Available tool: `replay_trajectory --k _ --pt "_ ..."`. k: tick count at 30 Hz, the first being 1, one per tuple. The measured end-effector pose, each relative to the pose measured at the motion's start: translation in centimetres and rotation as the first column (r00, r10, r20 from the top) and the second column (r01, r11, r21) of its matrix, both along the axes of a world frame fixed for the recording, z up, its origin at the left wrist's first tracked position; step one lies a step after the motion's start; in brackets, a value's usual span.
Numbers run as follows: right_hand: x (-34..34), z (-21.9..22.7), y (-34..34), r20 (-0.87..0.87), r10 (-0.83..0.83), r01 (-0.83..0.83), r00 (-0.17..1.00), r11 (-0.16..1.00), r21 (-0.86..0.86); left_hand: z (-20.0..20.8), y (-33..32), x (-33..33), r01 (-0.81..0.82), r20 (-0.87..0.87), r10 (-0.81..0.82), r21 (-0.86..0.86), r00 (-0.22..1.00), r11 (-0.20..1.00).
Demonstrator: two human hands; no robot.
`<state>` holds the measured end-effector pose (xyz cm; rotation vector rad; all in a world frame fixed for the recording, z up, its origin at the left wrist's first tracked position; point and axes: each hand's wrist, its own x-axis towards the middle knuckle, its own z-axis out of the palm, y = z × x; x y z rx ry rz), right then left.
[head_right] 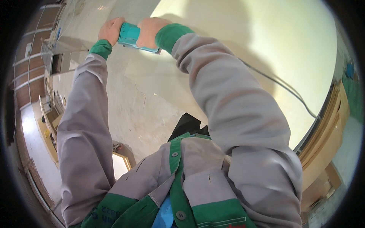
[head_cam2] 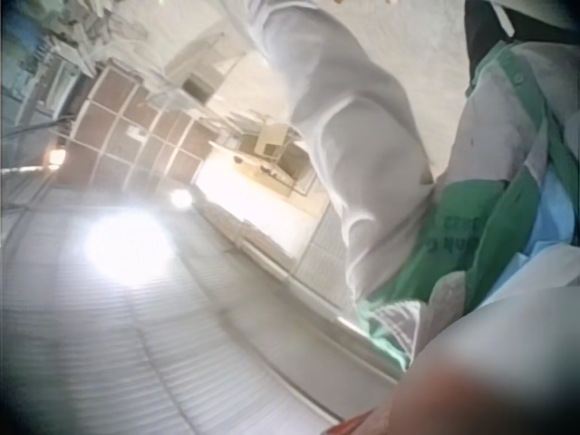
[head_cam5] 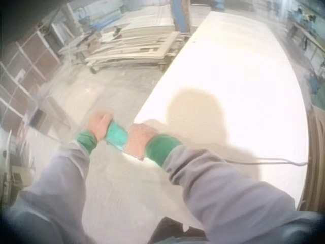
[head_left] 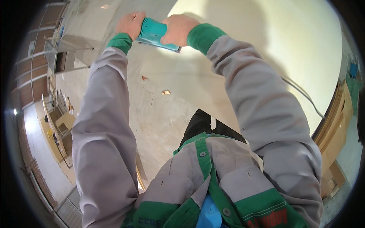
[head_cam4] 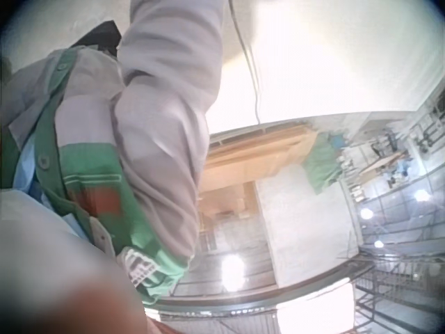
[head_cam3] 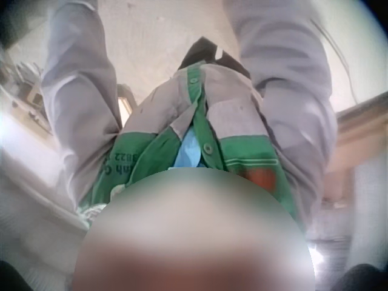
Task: The person uses a handheld electric sander to smooth the surface of a large, light-colored wooden board. They move the sander across the board in various directions, covering different sections of the surface.
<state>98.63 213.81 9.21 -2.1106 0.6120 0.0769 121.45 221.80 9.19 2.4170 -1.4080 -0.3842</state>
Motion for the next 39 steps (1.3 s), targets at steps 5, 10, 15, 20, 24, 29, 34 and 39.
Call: replay_trajectory --k 5,10,15,20,24,29,34,39 --pt "3.4 -1.2 7.1 -0.018 0.130 -0.131 0.991 0.991 -0.016 -0.9 10.4 1.2 -0.155 -0.032 0.154 -0.030 0.988 0.988" --pt "0.4 -1.2 13.2 0.044 0.220 -0.219 0.974 0.975 -0.037 -0.4 18.0 -2.5 -0.212 -0.054 0.212 -0.001 0.976 0.977" --pt "-0.1 -0.4 13.0 0.098 0.110 -0.118 0.989 0.990 0.079 0.6 15.4 -2.7 -0.193 -0.171 0.178 -0.074 0.969 0.978" --pt "2.4 0.7 5.5 -0.002 -0.166 0.165 0.986 0.983 -0.079 0.0 2.2 1.7 0.056 -0.098 -0.069 -0.130 0.993 0.990" --pt "3.6 0.9 -1.4 0.067 -0.406 0.410 0.911 0.882 -0.231 -0.3 -9.8 3.3 0.216 -0.073 -0.219 -0.050 0.973 0.975" --pt "4.5 1.0 -3.3 -0.006 -0.633 0.555 0.774 0.682 -0.476 -0.1 -18.2 1.3 0.499 -0.041 -0.513 -0.176 0.857 0.848" --pt "4.7 1.1 8.5 -0.055 -0.783 0.696 0.619 0.580 -0.424 -0.5 -11.5 0.1 0.768 -0.160 -0.798 -0.218 0.581 0.602" --pt "6.8 2.9 18.8 -0.322 -0.883 0.861 0.341 0.431 -0.271 0.7 -1.9 0.4 0.812 -0.250 -0.880 -0.346 0.404 0.471"
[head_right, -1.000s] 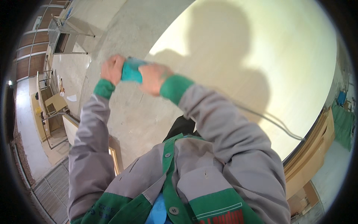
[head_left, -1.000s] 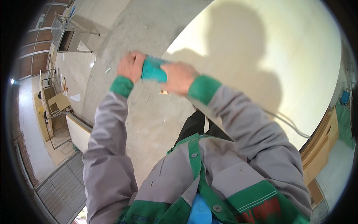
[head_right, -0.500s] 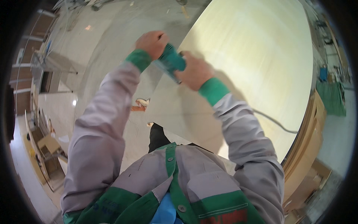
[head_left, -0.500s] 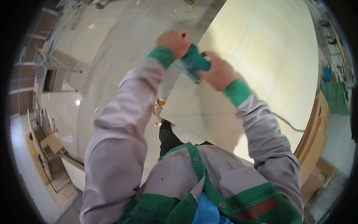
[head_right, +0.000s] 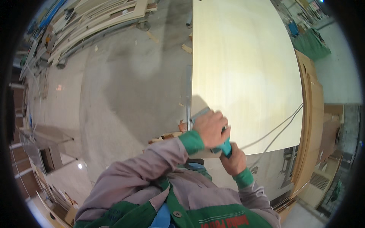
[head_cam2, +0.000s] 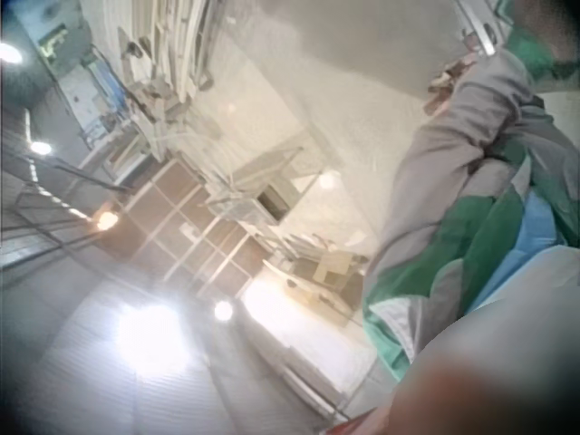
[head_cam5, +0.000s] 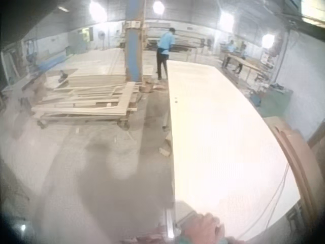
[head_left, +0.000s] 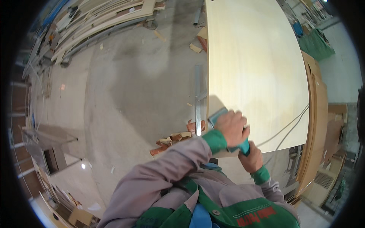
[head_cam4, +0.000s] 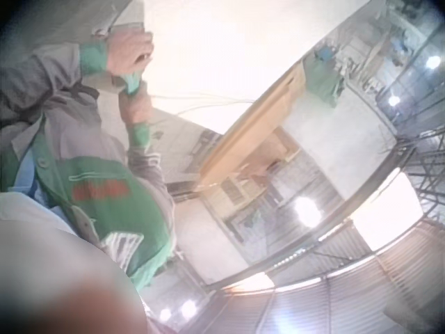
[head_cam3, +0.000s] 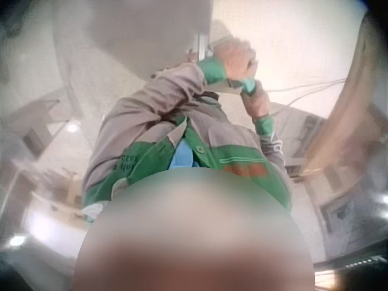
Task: The person uses a handheld electric sander to smooth the surface of a large, light-colored wooden board. They move the sander across the board in various directions, covering different sections of the surface.
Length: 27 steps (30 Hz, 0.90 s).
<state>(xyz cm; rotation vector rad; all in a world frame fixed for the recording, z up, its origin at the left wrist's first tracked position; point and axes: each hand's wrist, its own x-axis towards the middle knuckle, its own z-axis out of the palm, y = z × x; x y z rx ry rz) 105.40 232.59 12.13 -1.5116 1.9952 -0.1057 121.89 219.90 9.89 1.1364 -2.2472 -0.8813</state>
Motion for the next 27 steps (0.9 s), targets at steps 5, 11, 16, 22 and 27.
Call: replay_trajectory --k 5,11,16,22,27 --pt "3.8 0.5 -0.2 0.273 -0.208 0.177 0.939 0.975 0.137 -0.6 -0.3 2.5 0.108 -0.213 -0.118 -0.057 0.970 0.993" --pt "7.3 0.6 -8.0 0.242 -0.261 0.246 0.934 0.965 0.091 -1.1 -9.5 4.0 0.139 -0.181 -0.156 -0.103 0.971 0.985" --pt "9.2 1.7 -18.1 0.221 -0.249 0.252 0.943 0.968 0.016 -0.2 -19.9 5.0 0.188 -0.092 -0.199 -0.118 0.976 0.975" --pt "10.7 1.6 -27.8 0.139 -0.222 0.236 0.965 0.968 -0.091 -0.2 -30.4 6.0 0.199 -0.078 -0.205 -0.079 0.976 0.977" --pt "11.5 1.0 -34.8 0.065 -0.255 0.263 0.965 0.931 -0.255 -0.2 -38.3 5.6 0.188 -0.032 -0.191 -0.070 0.981 0.980"
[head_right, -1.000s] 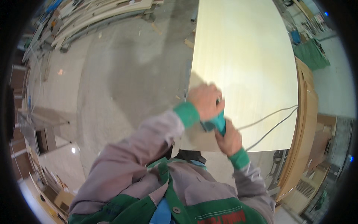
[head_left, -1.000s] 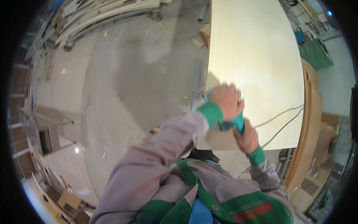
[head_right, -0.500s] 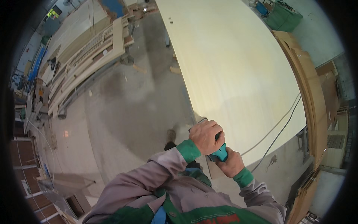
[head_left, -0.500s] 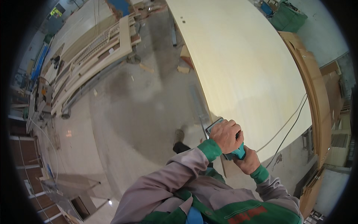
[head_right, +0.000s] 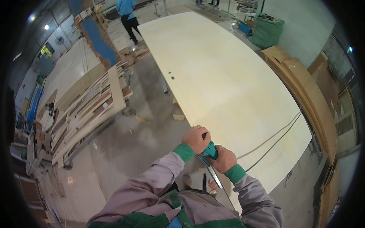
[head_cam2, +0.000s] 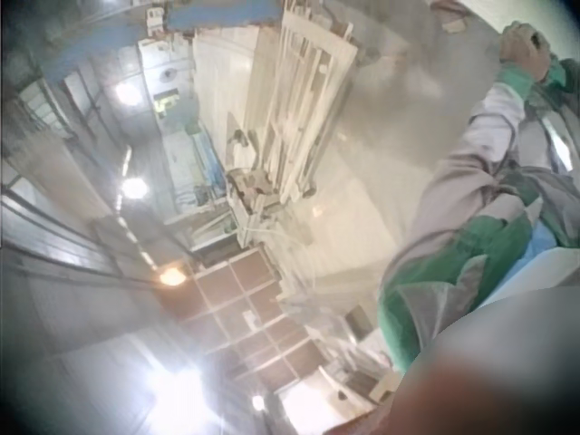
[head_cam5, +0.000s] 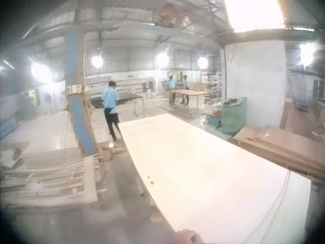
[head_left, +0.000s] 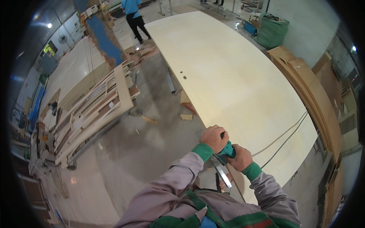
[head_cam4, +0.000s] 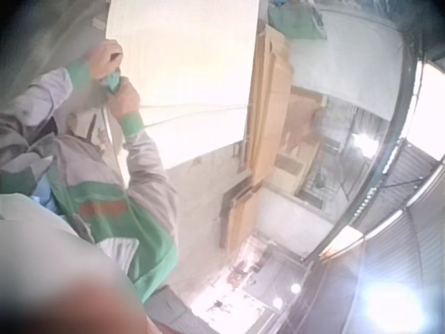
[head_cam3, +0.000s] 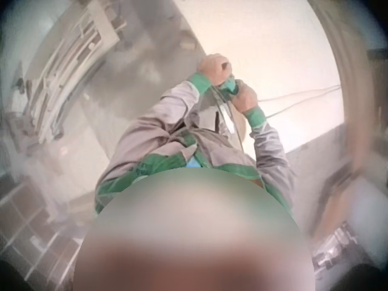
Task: The person uses a handheld electric sander to smooth the surface of a large, light-colored wooden board. They move the sander across the board in various directions, covering different sections of the surface.
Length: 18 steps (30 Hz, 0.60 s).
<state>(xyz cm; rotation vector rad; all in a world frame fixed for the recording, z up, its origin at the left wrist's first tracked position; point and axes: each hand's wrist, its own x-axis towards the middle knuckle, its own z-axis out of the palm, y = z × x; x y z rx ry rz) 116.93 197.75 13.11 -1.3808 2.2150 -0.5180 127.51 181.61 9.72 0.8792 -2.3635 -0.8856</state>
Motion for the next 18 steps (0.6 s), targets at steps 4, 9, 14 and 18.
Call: replay_trajectory --k 4,9,14,18 --pt "-0.1 0.1 -6.1 -0.017 -0.010 0.009 1.000 0.996 -0.088 0.5 -6.7 -1.0 0.041 0.004 -0.041 0.015 0.999 0.999" --pt "-1.3 -0.1 -16.5 -0.026 0.026 -0.029 0.999 0.995 -0.091 0.6 -17.5 -2.7 0.043 0.018 -0.042 -0.006 0.999 0.999" --pt "-2.8 -0.3 -29.3 -0.037 -0.013 0.009 0.999 0.993 -0.120 0.0 -30.7 -4.8 0.055 0.016 -0.054 -0.049 0.998 0.997" --pt "-5.4 -0.1 -38.2 -0.056 0.012 -0.020 0.998 0.987 -0.159 0.4 -40.3 -7.7 0.078 0.090 -0.069 -0.097 0.994 0.992"
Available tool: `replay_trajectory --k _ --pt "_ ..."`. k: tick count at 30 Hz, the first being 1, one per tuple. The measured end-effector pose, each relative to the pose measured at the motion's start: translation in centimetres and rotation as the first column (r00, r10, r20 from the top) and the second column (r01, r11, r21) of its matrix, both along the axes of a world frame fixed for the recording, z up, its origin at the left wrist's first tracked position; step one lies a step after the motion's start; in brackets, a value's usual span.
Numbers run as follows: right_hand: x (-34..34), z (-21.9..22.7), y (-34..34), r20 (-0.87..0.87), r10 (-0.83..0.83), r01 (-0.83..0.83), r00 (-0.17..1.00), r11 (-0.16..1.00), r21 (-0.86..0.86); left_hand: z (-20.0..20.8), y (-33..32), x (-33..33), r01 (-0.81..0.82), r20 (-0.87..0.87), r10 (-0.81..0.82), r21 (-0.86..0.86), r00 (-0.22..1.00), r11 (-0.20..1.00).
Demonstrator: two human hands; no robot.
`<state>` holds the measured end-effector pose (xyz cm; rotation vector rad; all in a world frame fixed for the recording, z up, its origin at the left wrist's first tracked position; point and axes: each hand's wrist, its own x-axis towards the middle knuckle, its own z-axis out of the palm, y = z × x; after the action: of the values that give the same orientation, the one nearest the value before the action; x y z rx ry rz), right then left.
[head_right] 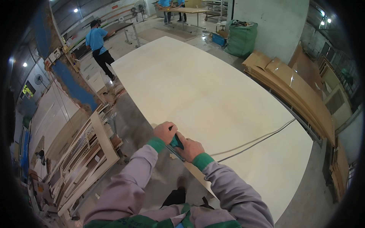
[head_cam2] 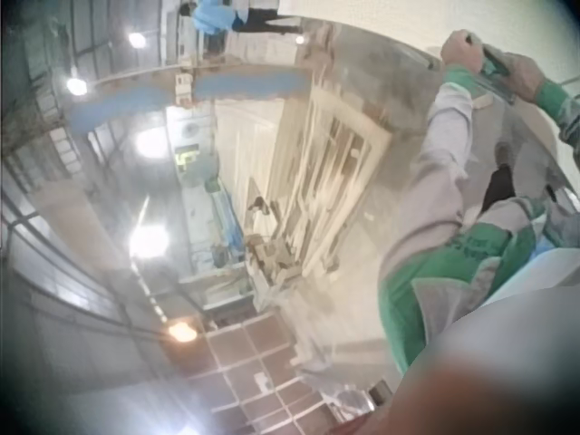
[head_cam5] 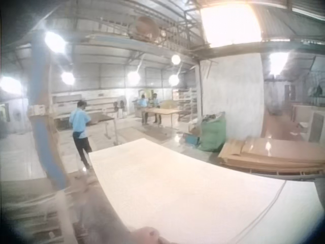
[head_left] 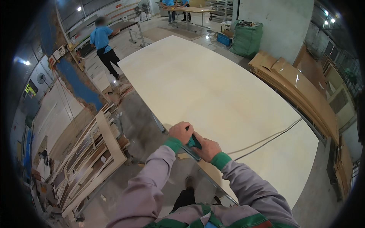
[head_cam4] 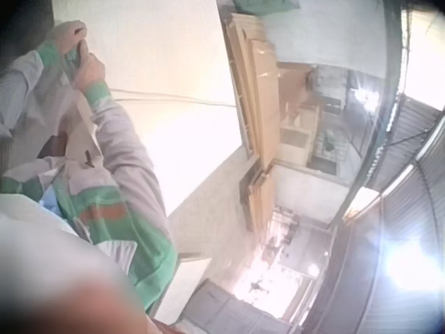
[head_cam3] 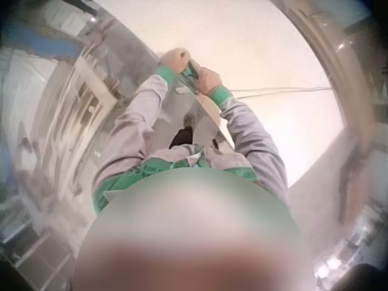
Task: The person uses a handheld electric sander to smooth the surface of a large, light-colored wooden board. They move the sander across the board in various directions, covering different sections of the surface.
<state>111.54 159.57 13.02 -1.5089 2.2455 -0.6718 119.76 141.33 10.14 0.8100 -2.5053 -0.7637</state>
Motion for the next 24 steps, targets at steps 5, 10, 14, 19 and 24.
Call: replay_trajectory --k 5,10,14,19,24 --pt "-2.8 -0.6 -4.7 0.015 -0.128 0.128 0.992 0.992 -0.007 0.8 -5.5 -6.0 0.077 0.136 -0.072 -0.032 0.988 0.997" --pt "-3.8 -1.3 1.1 0.111 -0.337 0.335 0.935 0.941 0.041 0.6 -0.4 -11.6 0.300 0.151 -0.297 0.003 0.943 0.954" --pt "-4.2 -1.0 11.3 0.171 -0.414 0.417 0.894 0.909 0.019 0.4 9.5 -14.5 0.435 0.123 -0.438 0.048 0.891 0.899" --pt "-2.8 -1.4 25.9 0.178 -0.502 0.515 0.847 0.857 -0.035 0.0 24.4 -15.3 0.586 0.007 -0.589 0.100 0.808 0.804" --pt "-0.4 -2.3 41.0 0.149 -0.595 0.610 0.790 0.789 -0.077 -1.0 39.4 -15.4 0.799 -0.186 -0.781 0.039 0.596 0.600"
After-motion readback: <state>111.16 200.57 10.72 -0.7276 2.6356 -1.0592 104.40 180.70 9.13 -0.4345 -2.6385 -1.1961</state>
